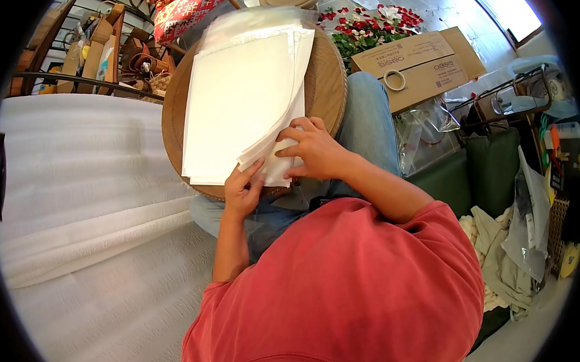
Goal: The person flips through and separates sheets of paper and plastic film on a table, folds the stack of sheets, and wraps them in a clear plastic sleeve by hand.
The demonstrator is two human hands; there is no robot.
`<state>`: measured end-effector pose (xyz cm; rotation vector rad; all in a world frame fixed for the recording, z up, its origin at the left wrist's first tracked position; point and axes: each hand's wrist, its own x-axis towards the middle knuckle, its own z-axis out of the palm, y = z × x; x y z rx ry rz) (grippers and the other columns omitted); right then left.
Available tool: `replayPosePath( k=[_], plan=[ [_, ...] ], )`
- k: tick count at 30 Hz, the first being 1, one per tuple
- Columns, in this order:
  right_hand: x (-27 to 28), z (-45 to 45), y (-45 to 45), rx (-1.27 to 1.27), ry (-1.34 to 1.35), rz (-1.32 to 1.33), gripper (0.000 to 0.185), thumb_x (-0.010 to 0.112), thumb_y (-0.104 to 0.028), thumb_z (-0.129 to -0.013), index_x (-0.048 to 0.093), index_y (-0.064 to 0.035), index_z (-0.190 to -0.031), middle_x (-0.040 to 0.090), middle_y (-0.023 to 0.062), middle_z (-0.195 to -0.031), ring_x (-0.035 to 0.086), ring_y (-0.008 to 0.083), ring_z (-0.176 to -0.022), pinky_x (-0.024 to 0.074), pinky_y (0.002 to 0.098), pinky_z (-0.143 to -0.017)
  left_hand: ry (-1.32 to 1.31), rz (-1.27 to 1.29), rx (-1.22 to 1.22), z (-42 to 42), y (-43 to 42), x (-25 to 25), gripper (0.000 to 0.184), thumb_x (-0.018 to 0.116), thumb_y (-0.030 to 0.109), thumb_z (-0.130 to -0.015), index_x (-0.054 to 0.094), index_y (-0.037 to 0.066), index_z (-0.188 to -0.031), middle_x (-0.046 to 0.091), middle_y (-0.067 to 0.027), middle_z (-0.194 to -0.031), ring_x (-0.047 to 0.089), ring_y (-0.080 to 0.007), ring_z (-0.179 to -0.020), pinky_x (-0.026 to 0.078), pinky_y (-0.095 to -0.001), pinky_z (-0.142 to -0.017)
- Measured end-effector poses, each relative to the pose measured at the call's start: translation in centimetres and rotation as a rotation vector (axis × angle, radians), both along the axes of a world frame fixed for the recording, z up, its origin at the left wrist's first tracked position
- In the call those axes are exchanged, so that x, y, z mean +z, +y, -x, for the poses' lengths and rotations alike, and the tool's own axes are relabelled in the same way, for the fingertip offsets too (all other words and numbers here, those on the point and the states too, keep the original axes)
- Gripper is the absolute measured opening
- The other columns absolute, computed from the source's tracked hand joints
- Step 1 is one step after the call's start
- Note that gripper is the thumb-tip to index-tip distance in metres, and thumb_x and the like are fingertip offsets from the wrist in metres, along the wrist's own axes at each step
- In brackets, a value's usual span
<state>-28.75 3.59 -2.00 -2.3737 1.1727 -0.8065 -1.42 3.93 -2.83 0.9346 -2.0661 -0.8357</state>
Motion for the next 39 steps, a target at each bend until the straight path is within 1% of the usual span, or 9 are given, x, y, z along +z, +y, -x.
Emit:
replayPosePath(
  k=[6,10,14,18,25,27,31,33,39],
  plan=[
    [-0.6,-0.2,-0.2,-0.040,-0.017,0.027,0.043,0.088,-0.041,-0.077,0.083,-0.0188,-0.113,0.064,0.0012,-0.131,0.050,0.0316,-0.131,0.0357,0.0504,-0.110,-0.099,-0.121,0.007,0.0,0.0,0.8,0.066,0.087,0.002,-0.079,0.067,0.005,-0.142,0.067,-0.0224,-0.135,0.069,-0.0323,-0.120,0.055,-0.0387,-0.102],
    [-1.6,-0.7,-0.1,-0.134,-0.175,0.069,0.051,0.093,-0.036,-0.073,0.076,-0.0139,-0.116,0.064,0.0032,-0.131,0.052,0.0321,-0.127,0.0379,0.0482,-0.109,-0.148,-0.104,0.023,-0.3,-0.1,0.6,0.062,0.082,-0.002,-0.081,0.068,0.004,-0.141,0.067,-0.0205,-0.135,0.070,-0.0299,-0.116,0.055,-0.0366,-0.101],
    [-1.9,0.2,0.1,-0.184,-0.397,-0.021,0.059,0.097,-0.032,-0.066,0.069,-0.0117,-0.115,0.064,0.0057,-0.131,0.053,0.0333,-0.126,0.0394,0.0462,-0.109,0.001,-0.223,0.105,-1.4,-0.1,-1.6,0.051,0.070,-0.001,-0.096,0.062,0.004,-0.146,0.069,-0.0178,-0.129,0.069,-0.0234,-0.110,0.054,-0.0322,-0.095],
    [-0.6,1.1,0.0,0.012,-0.193,-0.010,0.061,0.097,-0.034,-0.065,0.072,-0.0128,-0.116,0.063,0.0053,-0.133,0.052,0.0324,-0.129,0.0382,0.0478,-0.110,0.140,-0.205,0.239,-1.0,0.3,-3.8,0.046,0.059,0.003,-0.106,0.054,0.002,-0.152,0.070,-0.0156,-0.122,0.067,-0.0178,-0.102,0.052,-0.0293,-0.089],
    [0.6,1.2,0.1,0.146,-0.115,0.007,0.032,0.092,-0.029,-0.074,0.083,-0.0172,-0.102,0.067,-0.0008,-0.129,0.052,0.0287,-0.129,0.0348,0.0470,-0.108,0.031,-0.147,0.172,-0.4,-0.1,-1.1,0.041,0.059,0.002,-0.106,0.062,0.001,-0.147,0.070,-0.0157,-0.125,0.066,-0.0192,-0.104,0.052,-0.0307,-0.091],
    [0.7,0.6,0.6,0.141,-0.132,0.014,0.024,0.090,-0.027,-0.077,0.084,-0.0176,-0.099,0.069,-0.0021,-0.124,0.053,0.0269,-0.127,0.0341,0.0453,-0.107,0.020,0.077,0.043,0.1,-0.7,-0.5,0.037,0.061,0.000,-0.102,0.070,0.002,-0.138,0.071,-0.0164,-0.126,0.068,-0.0221,-0.104,0.053,-0.0317,-0.092],
    [0.2,-0.6,0.5,0.100,-0.190,0.021,0.010,0.084,-0.019,-0.084,0.083,-0.0184,-0.094,0.072,-0.0054,-0.108,0.059,0.0197,-0.114,0.0344,0.0432,-0.103,0.067,-0.057,-0.003,0.0,0.0,1.0,0.038,0.069,0.000,-0.097,0.073,0.003,-0.134,0.071,-0.0172,-0.125,0.070,-0.0247,-0.102,0.054,-0.0317,-0.090],
    [0.2,-0.8,0.3,0.102,-0.207,0.026,0.008,0.082,-0.017,-0.085,0.082,-0.0186,-0.093,0.073,-0.0064,-0.103,0.060,0.0178,-0.109,0.0350,0.0431,-0.102,-0.036,-0.139,0.012,0.1,0.3,1.4,0.040,0.079,0.002,-0.089,0.075,0.004,-0.129,0.070,-0.0226,-0.126,0.070,-0.0349,-0.118,0.054,-0.0361,-0.098],
    [-0.1,-1.4,-0.2,0.079,-0.224,0.058,0.005,0.084,-0.015,-0.082,0.081,-0.0168,-0.087,0.072,-0.0069,-0.096,0.060,0.0177,-0.106,0.0364,0.0426,-0.099,-0.002,-0.028,0.042,0.0,-0.2,-0.4,0.021,0.080,0.012,-0.095,0.076,0.002,-0.114,0.075,-0.0144,-0.105,0.070,-0.0200,-0.089,0.054,-0.0304,-0.077]
  ],
)
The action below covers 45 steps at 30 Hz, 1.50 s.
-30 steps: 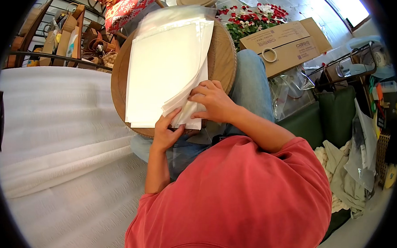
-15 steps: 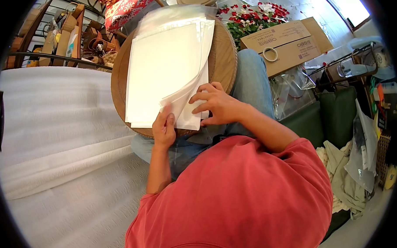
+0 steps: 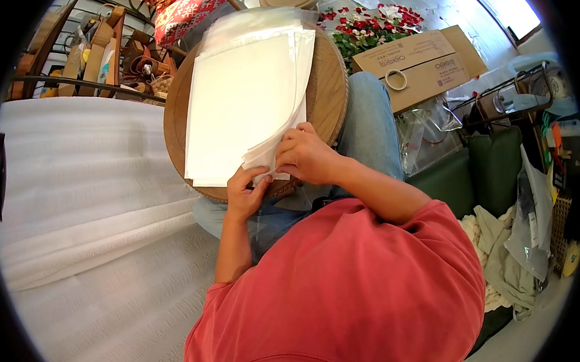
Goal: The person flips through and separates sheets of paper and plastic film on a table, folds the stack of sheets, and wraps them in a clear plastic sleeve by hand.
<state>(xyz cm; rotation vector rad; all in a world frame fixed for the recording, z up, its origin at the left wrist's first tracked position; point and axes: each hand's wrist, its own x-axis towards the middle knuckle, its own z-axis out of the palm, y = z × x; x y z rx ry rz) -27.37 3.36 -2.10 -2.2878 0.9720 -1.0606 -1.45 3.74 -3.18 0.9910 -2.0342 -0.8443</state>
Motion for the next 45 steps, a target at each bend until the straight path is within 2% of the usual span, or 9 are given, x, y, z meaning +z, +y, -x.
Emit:
replayPosePath(
  k=[7,9,18,31,33,37,40,42,45],
  plan=[
    [1.0,0.4,0.1,-0.069,-0.019,-0.017,0.036,0.087,-0.010,-0.073,0.075,-0.0148,-0.107,0.067,0.0014,-0.122,0.059,0.0256,-0.118,0.0390,0.0432,-0.105,0.041,-0.146,0.213,-0.5,0.3,-1.2,0.011,0.077,0.011,-0.096,0.074,0.001,-0.100,0.069,-0.0100,-0.082,0.060,-0.0168,-0.068,0.048,-0.0301,-0.064],
    [0.7,1.2,0.0,-0.079,-0.024,0.028,0.040,0.087,-0.010,-0.072,0.073,-0.0142,-0.109,0.065,0.0031,-0.126,0.058,0.0275,-0.121,0.0404,0.0437,-0.106,0.080,-0.181,0.285,-0.4,0.4,-1.5,0.013,0.076,0.013,-0.099,0.073,0.001,-0.094,0.063,-0.0028,-0.074,0.046,-0.0075,-0.060,0.039,-0.0270,-0.055],
    [-0.1,1.6,-0.5,-0.185,0.020,0.113,0.022,0.089,-0.012,-0.073,0.071,-0.0110,-0.086,0.064,0.0011,-0.095,0.060,0.0246,-0.087,0.0462,0.0388,-0.083,0.398,-0.261,0.303,0.1,0.5,-3.1,0.015,0.069,0.005,-0.103,0.054,0.003,-0.104,0.052,0.0049,-0.069,0.042,-0.0022,-0.059,0.034,-0.0226,-0.051],
    [0.2,1.1,-0.3,-0.051,0.022,0.045,0.027,0.087,-0.022,-0.079,0.080,-0.0110,-0.103,0.076,0.0030,-0.112,0.065,0.0249,-0.115,0.0450,0.0439,-0.103,0.032,-0.009,0.122,0.2,0.4,-1.0,0.034,0.079,0.006,-0.094,0.060,0.001,-0.122,0.062,-0.0032,-0.092,0.056,-0.0072,-0.078,0.046,-0.0232,-0.066],
    [0.5,1.4,0.0,0.013,0.076,0.010,0.031,0.087,-0.022,-0.079,0.080,-0.0113,-0.107,0.075,0.0036,-0.117,0.063,0.0256,-0.120,0.0429,0.0464,-0.107,-0.036,-0.332,0.346,0.0,0.5,-0.7,0.034,0.079,0.003,-0.094,0.059,0.002,-0.121,0.065,-0.0070,-0.099,0.061,-0.0094,-0.083,0.049,-0.0256,-0.069],
    [0.6,1.5,0.0,0.080,0.128,0.024,0.027,0.085,-0.022,-0.080,0.080,-0.0119,-0.104,0.073,0.0024,-0.122,0.062,0.0236,-0.122,0.0409,0.0470,-0.108,0.217,-0.336,0.337,0.5,0.6,-1.2,0.032,0.075,0.000,-0.096,0.056,0.003,-0.122,0.067,-0.0095,-0.104,0.063,-0.0103,-0.088,0.050,-0.0274,-0.069],
    [0.3,1.0,-0.2,0.115,0.116,0.076,0.020,0.082,-0.018,-0.082,0.079,-0.0119,-0.100,0.074,0.0002,-0.115,0.063,0.0225,-0.115,0.0426,0.0442,-0.104,0.278,0.028,0.217,0.5,-1.0,-0.2,0.027,0.072,-0.004,-0.096,0.062,0.001,-0.120,0.068,-0.0129,-0.104,0.067,-0.0158,-0.089,0.052,-0.0279,-0.071],
    [0.1,0.7,-0.3,0.121,0.109,0.099,0.015,0.081,-0.016,-0.084,0.078,-0.0119,-0.098,0.074,-0.0011,-0.112,0.064,0.0219,-0.111,0.0432,0.0427,-0.103,-0.036,0.326,0.082,0.4,-2.1,2.7,0.031,0.072,-0.006,-0.089,0.069,0.000,-0.119,0.068,-0.0202,-0.104,0.072,-0.0314,-0.087,0.056,-0.0340,-0.075],
    [0.3,0.4,-0.4,0.118,0.125,0.128,0.008,0.078,-0.011,-0.085,0.076,-0.0109,-0.093,0.073,-0.0018,-0.102,0.065,0.0217,-0.104,0.0447,0.0391,-0.098,-0.076,0.255,0.039,0.5,-2.1,3.9,0.032,0.072,-0.008,-0.085,0.074,0.001,-0.116,0.067,-0.0239,-0.110,0.072,-0.0393,-0.093,0.058,-0.0368,-0.079]
  ],
)
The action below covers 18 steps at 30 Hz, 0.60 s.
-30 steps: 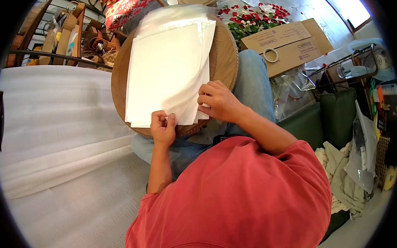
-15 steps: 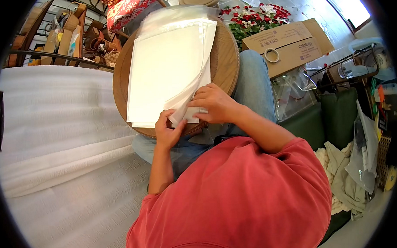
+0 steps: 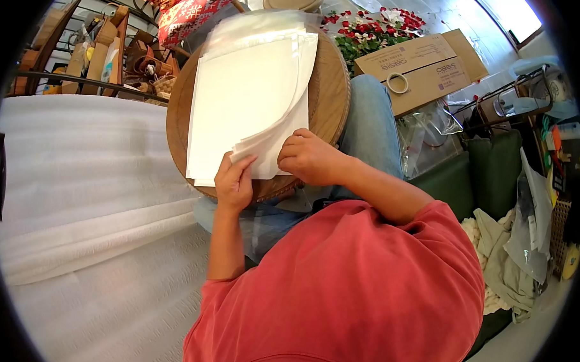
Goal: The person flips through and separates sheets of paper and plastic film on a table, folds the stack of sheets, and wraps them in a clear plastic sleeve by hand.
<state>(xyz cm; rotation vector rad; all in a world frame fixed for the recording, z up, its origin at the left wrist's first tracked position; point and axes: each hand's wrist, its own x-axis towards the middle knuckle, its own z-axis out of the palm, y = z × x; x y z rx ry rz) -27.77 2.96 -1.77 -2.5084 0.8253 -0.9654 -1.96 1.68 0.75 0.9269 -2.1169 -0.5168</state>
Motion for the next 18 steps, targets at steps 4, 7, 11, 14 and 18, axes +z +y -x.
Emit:
replayPosePath(
  k=[4,7,11,14,18],
  plan=[
    [0.7,-0.7,-0.3,-0.092,-0.189,-0.006,0.008,0.078,-0.008,-0.084,0.074,-0.0085,-0.090,0.071,0.0014,-0.097,0.066,0.0234,-0.101,0.0474,0.0382,-0.095,-0.045,-0.014,-0.087,1.1,0.7,1.2,0.028,0.075,-0.006,-0.085,0.075,0.002,-0.112,0.068,-0.0232,-0.112,0.072,-0.0377,-0.092,0.059,-0.0396,-0.077],
    [0.7,-1.1,-0.5,-0.109,-0.292,0.037,0.011,0.079,-0.005,-0.083,0.073,-0.0070,-0.092,0.071,0.0038,-0.096,0.067,0.0259,-0.097,0.0493,0.0397,-0.092,-0.097,0.109,-0.052,1.1,0.5,-0.2,0.029,0.083,-0.001,-0.082,0.075,0.001,-0.110,0.071,-0.0214,-0.106,0.072,-0.0360,-0.087,0.060,-0.0413,-0.071],
    [0.2,-1.2,-0.4,-0.172,-0.384,-0.018,0.022,0.085,-0.009,-0.081,0.072,-0.0064,-0.098,0.071,0.0071,-0.105,0.067,0.0301,-0.102,0.0505,0.0421,-0.094,-0.101,0.171,-0.025,0.9,-0.1,-0.1,0.023,0.080,-0.003,-0.084,0.074,0.001,-0.107,0.071,-0.0202,-0.102,0.072,-0.0352,-0.080,0.059,-0.0404,-0.068],
    [1.3,1.0,0.0,-0.256,-0.300,-0.118,0.035,0.091,-0.017,-0.075,0.071,-0.0071,-0.102,0.069,0.0094,-0.120,0.064,0.0323,-0.113,0.0497,0.0423,-0.098,-0.040,0.133,0.010,0.8,-0.3,0.6,0.018,0.078,-0.004,-0.085,0.073,0.000,-0.102,0.071,-0.0209,-0.099,0.072,-0.0350,-0.076,0.058,-0.0405,-0.065],
    [1.3,4.5,0.4,-0.093,0.028,-0.108,0.042,0.090,-0.024,-0.076,0.075,-0.0098,-0.112,0.066,0.0069,-0.135,0.058,0.0308,-0.128,0.0397,0.0499,-0.111,-0.023,0.184,0.093,0.0,-0.6,-0.1,0.016,0.079,0.000,-0.087,0.070,0.001,-0.100,0.070,-0.0194,-0.094,0.071,-0.0354,-0.079,0.056,-0.0379,-0.068]
  ],
)
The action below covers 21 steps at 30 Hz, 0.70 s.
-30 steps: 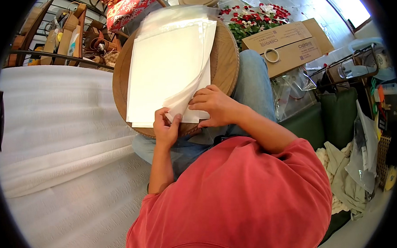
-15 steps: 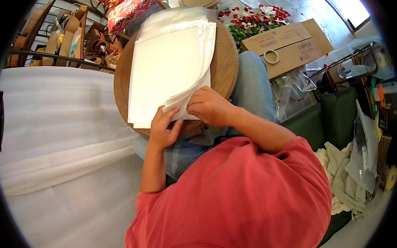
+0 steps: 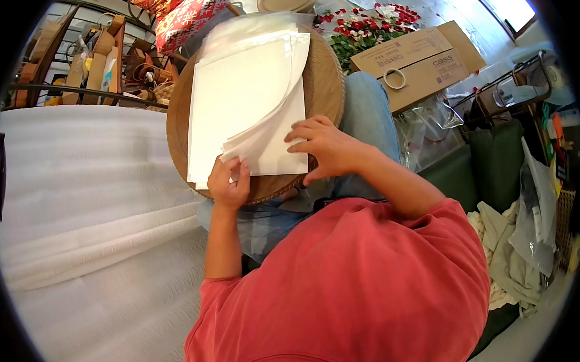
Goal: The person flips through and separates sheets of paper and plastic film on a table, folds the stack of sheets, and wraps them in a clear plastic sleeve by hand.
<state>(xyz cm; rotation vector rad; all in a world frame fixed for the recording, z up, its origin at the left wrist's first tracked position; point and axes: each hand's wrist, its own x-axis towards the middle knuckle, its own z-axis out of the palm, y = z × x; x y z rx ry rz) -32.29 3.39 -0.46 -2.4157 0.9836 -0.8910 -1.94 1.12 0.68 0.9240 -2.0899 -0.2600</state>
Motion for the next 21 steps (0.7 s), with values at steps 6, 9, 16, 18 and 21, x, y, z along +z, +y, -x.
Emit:
replayPosePath(
  k=[6,9,16,18,21],
  plan=[
    [-1.4,0.0,0.3,0.087,-0.031,0.018,0.018,0.083,-0.016,-0.082,0.080,-0.0118,-0.100,0.073,0.0024,-0.121,0.063,0.0230,-0.121,0.0383,0.0464,-0.111,0.094,0.011,-0.044,0.6,-0.3,-1.1,0.014,0.074,-0.005,-0.089,0.068,0.001,-0.101,0.070,-0.0190,-0.095,0.070,-0.0347,-0.080,0.057,-0.0374,-0.071],
    [-0.6,-0.6,0.4,0.072,-0.067,-0.008,0.008,0.079,-0.012,-0.085,0.080,-0.0116,-0.093,0.075,-0.0003,-0.108,0.066,0.0204,-0.112,0.0392,0.0441,-0.109,0.143,-0.002,-0.116,0.5,-0.4,-1.3,0.017,0.069,-0.010,-0.090,0.069,0.001,-0.102,0.071,-0.0195,-0.100,0.072,-0.0350,-0.084,0.058,-0.0376,-0.074],
    [-0.1,-1.8,-0.1,0.039,-0.198,-0.115,0.015,0.082,-0.005,-0.082,0.079,-0.0133,-0.093,0.074,-0.0019,-0.098,0.066,0.0209,-0.106,0.0417,0.0413,-0.104,-0.063,-0.121,-0.215,1.4,0.6,0.1,0.029,0.067,-0.011,-0.087,0.076,-0.001,-0.113,0.071,-0.0222,-0.114,0.074,-0.0364,-0.099,0.060,-0.0381,-0.082],
    [0.3,-2.2,-0.3,-0.004,-0.275,-0.131,0.015,0.082,-0.004,-0.082,0.079,-0.0141,-0.093,0.074,-0.0026,-0.095,0.066,0.0205,-0.106,0.0422,0.0402,-0.103,-0.072,-0.159,-0.197,1.9,1.1,0.3,0.025,0.072,-0.009,-0.085,0.076,-0.001,-0.109,0.071,-0.0210,-0.113,0.074,-0.0353,-0.100,0.060,-0.0387,-0.084],
    [0.2,-2.6,-0.6,-0.017,-0.337,-0.110,0.015,0.085,-0.006,-0.081,0.079,-0.0144,-0.092,0.073,-0.0028,-0.090,0.067,0.0206,-0.105,0.0430,0.0401,-0.101,-0.102,-0.054,-0.179,2.2,1.0,-0.3,0.023,0.078,-0.006,-0.081,0.076,-0.001,-0.104,0.072,-0.0196,-0.108,0.074,-0.0352,-0.091,0.061,-0.0400,-0.076]
  ],
)
